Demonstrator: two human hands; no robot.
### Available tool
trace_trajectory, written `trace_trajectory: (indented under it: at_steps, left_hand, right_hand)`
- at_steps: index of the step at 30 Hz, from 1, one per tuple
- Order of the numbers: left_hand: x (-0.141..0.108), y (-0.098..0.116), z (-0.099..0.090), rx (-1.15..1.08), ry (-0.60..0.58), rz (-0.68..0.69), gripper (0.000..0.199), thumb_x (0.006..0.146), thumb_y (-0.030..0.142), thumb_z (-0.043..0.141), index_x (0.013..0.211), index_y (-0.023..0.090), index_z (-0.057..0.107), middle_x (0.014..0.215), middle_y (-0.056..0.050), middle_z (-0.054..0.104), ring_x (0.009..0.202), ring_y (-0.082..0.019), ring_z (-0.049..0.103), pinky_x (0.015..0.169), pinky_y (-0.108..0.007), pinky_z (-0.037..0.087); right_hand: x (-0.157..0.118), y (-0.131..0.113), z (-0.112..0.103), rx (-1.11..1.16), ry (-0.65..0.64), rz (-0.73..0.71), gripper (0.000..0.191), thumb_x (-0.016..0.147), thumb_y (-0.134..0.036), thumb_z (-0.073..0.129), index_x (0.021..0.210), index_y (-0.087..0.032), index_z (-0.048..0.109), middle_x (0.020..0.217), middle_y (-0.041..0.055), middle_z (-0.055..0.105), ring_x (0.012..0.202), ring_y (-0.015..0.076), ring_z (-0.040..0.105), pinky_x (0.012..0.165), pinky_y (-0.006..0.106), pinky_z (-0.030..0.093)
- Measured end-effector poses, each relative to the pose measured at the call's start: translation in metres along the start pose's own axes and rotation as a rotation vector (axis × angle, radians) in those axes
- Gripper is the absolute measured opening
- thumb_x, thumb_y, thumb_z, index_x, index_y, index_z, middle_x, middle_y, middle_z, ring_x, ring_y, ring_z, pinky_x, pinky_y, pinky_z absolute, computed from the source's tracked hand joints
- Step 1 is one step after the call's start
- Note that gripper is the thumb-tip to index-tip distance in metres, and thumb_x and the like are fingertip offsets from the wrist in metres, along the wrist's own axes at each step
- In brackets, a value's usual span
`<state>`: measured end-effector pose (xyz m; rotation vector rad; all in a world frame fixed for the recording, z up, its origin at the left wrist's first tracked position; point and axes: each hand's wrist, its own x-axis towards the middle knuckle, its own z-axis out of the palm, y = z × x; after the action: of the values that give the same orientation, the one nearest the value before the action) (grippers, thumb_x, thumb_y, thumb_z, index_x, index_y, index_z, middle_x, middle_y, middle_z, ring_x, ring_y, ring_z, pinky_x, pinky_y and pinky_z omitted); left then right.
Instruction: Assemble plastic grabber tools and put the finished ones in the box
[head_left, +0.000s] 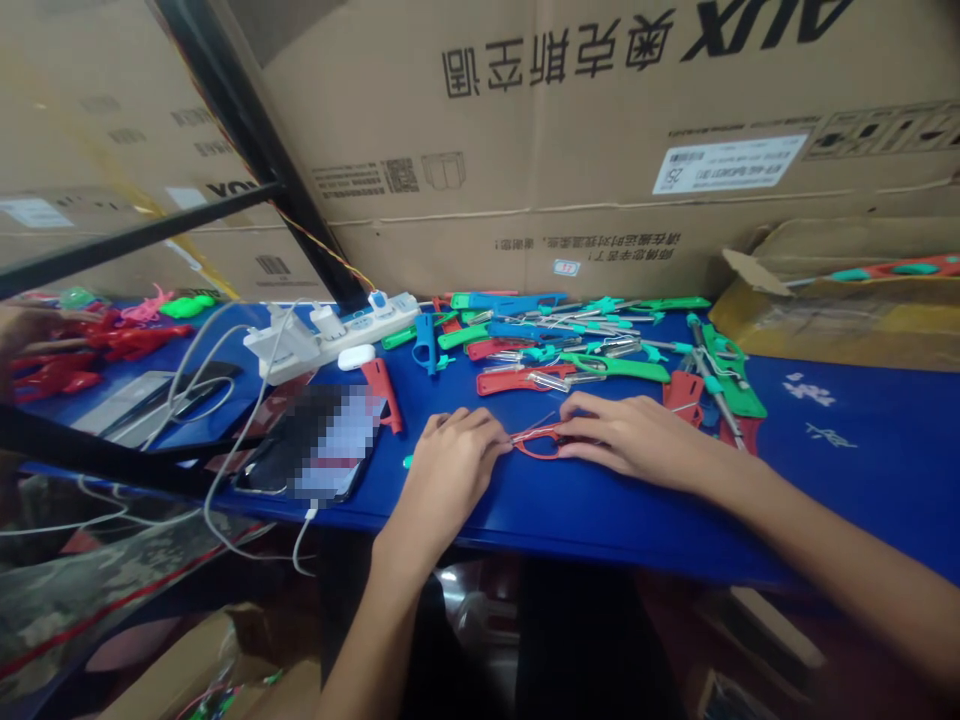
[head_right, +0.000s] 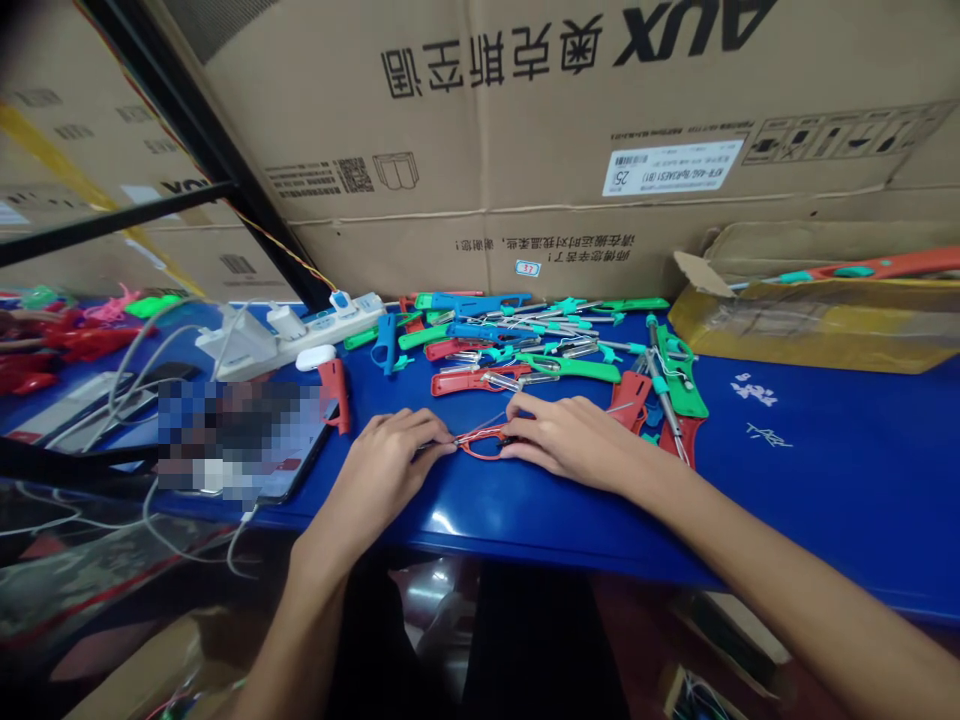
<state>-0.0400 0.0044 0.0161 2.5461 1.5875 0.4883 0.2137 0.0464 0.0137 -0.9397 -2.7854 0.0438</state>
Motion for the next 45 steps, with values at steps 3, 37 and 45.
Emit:
trace_trajectory:
  at_steps: [3,37,45]
  left_hand:
    - [-0.003,0.001,0.003,-0.005,0.023,-0.008,0.017,0.102,0.026,0.053,0.093,0.023,0.067,0.099,0.0,0.07,0.093,-0.021,0.06,0.081,-0.036,0.038]
    - [0.0,0.001,0.027,0.037,0.166,0.054,0.018,0.103,0.027,0.05,0.095,0.021,0.065,0.102,-0.001,0.067,0.091,-0.02,0.056,0.078,-0.034,0.039]
    - [0.0,-0.001,0.029,-0.057,0.144,0.044,0.015,0.104,0.025,0.047,0.102,0.02,0.061,0.101,-0.004,0.063,0.091,-0.02,0.054,0.083,-0.036,0.041]
  right_hand:
    - [0.0,0.0,0.0,0.012,-0.018,0.002,0.043,0.105,-0.049,0.037,0.123,-0.028,0.07,0.121,0.0069,0.066,0.078,0.0158,0.068,0.061,0.029,0.045]
    - [0.0,0.007,-0.005,0.006,0.001,0.002,0.04,0.104,-0.047,0.043,0.132,-0.031,0.065,0.111,0.0061,0.063,0.083,0.0163,0.064,0.057,0.026,0.039]
    - [0.001,0.013,0.002,0.049,0.022,-0.005,0.043,0.105,-0.05,0.038,0.133,-0.031,0.065,0.114,0.0067,0.064,0.083,0.0161,0.064,0.061,0.027,0.042]
